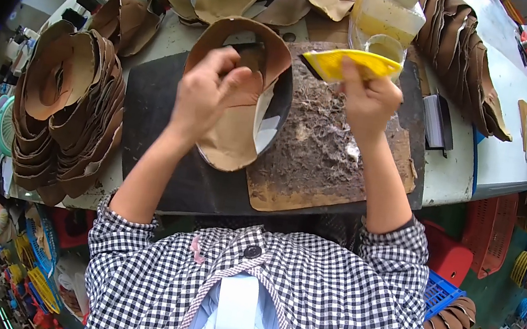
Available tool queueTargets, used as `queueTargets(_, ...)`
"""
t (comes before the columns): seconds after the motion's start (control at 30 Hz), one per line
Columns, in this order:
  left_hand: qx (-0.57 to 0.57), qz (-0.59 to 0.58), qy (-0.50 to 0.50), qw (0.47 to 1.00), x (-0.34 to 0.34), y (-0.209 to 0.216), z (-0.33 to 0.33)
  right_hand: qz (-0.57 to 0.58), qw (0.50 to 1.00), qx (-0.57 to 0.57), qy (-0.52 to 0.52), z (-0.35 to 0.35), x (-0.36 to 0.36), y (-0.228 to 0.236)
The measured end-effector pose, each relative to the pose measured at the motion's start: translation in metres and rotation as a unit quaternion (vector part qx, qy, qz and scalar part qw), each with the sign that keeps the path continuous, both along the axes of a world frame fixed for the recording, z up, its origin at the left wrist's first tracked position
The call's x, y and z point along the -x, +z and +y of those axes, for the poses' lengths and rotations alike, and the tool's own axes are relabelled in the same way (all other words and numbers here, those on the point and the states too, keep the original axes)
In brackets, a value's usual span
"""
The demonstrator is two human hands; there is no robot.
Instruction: The person applies glue to the inner surface of shoe components using a manual glue applicator.
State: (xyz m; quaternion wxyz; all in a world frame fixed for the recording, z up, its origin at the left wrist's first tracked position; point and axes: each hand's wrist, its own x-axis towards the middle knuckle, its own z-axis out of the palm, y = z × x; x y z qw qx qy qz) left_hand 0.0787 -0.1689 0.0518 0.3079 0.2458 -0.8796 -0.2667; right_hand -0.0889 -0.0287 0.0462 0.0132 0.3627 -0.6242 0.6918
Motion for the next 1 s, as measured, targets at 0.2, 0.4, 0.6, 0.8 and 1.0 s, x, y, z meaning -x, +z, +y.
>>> queueTargets(0.2, 0.135, -0.227, 0.100, 0.959, 0.005, 0.010, -0.077, -0.162, 0.986, 0.050, 0.012, 0.039, -0.002, 0.009)
queueTargets(0.4, 0.255, -0.028, 0.128, 0.958, 0.052, 0.112, -0.132, -0.237, 0.967, 0.088, 0.022, 0.054, 0.005, 0.000)
queueTargets(0.6, 0.344, 0.030, 0.142, 0.928, 0.026, 0.109, -0.140, -0.195, 0.980, 0.045, -0.014, 0.056, 0.009, -0.006)
queueTargets(0.8, 0.258, -0.252, 0.171, 0.917, -0.183, 0.086, -0.157, -0.121, 0.993, -0.002, -0.011, 0.060, 0.032, 0.018)
queueTargets(1.0, -0.090, -0.322, 0.042, 0.941, -0.201, 0.112, -0.109, -0.099, 0.979, 0.175, -0.028, 0.049, 0.054, 0.055)
